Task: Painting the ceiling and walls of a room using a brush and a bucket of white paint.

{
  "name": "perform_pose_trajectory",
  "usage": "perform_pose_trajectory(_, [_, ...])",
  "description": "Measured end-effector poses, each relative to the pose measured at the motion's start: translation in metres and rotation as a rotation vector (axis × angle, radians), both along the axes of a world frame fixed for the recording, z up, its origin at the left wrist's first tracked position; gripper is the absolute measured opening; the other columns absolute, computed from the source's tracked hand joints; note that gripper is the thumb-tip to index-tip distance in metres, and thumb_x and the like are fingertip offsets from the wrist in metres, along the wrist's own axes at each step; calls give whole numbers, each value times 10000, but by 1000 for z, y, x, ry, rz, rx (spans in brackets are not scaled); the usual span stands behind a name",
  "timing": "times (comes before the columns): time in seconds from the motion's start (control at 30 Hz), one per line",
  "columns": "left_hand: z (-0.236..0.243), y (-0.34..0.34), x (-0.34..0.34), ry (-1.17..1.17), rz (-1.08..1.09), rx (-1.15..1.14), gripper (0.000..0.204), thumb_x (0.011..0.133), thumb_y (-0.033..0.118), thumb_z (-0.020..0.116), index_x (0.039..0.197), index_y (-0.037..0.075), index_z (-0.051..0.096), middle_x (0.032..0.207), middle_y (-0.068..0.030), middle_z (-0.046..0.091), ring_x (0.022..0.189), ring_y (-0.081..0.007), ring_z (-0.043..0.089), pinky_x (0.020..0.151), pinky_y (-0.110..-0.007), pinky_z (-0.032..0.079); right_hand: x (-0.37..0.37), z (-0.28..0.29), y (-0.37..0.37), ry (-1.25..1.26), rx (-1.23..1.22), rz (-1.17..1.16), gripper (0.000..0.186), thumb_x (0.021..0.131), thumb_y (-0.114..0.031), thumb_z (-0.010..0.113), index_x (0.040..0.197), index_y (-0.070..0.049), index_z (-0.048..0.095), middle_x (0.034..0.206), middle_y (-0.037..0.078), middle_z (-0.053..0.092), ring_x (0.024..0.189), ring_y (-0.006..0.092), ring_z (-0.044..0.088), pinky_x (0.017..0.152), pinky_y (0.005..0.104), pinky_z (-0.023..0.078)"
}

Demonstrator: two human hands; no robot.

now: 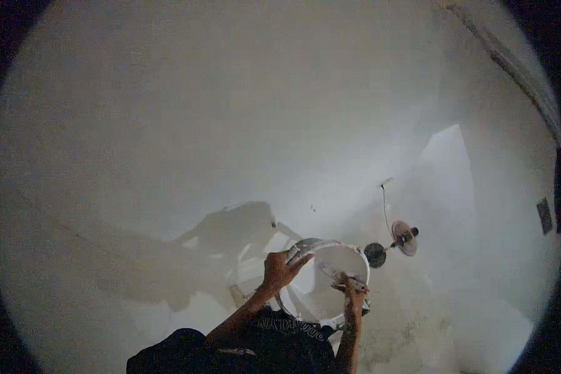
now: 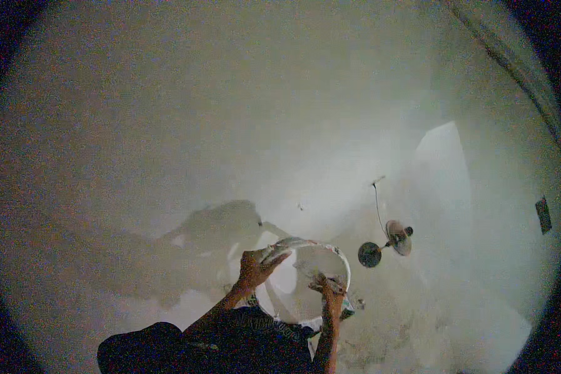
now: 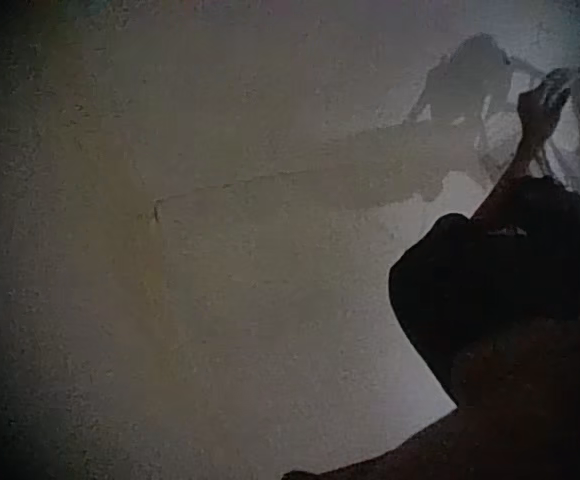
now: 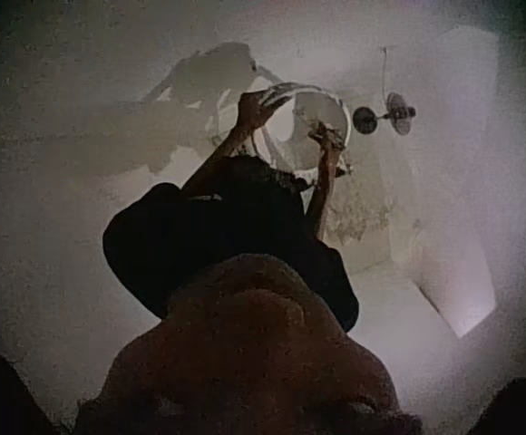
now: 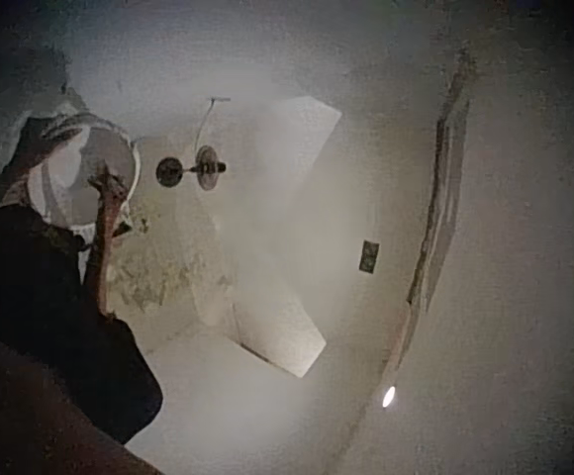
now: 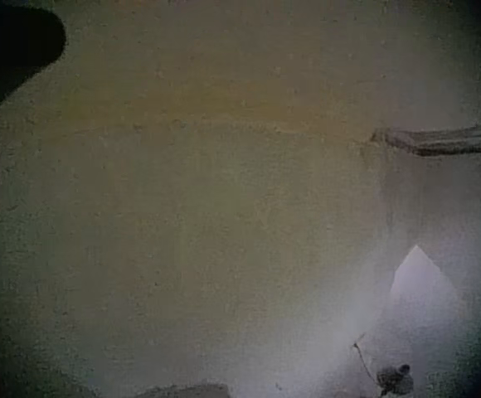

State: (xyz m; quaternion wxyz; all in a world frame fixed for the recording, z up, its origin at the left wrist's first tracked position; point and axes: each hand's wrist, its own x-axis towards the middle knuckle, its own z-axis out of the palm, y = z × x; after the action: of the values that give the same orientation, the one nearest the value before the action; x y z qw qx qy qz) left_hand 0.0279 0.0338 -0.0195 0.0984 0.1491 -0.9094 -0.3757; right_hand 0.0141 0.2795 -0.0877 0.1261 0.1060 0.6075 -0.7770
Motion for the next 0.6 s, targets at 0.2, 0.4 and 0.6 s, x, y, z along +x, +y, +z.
perform_pose_trajectory(0.2, [-30,0,-13,170,-234,72,289,827,299,677,987,57,678,668,-125,649,536,-192,598,554,-310,479,-17,-90,52,627,596,232,297,828,-83,629,1122,-93,586,1000,135,634,805,230,627,734,347,503])
perform_pose_trajectory(0.4, [-63,-1,-13,135,-23,311,457,785,434,686,976,22,642,550,-160,556,482,-246,557,511,-398,441,-20,-33,27,769,513,290,148,831,-68,621,976,-77,646,870,92,646,699,194,631,575,316,484])
perform_pose_trajectory(0.6, [-45,10,-10,336,-30,133,406,822,366,645,1096,67,623,912,-123,675,789,-214,651,719,-321,507,-15,65,33,486,498,453,191,832,-144,540,833,-35,697,835,95,690,809,211,641,772,347,505])
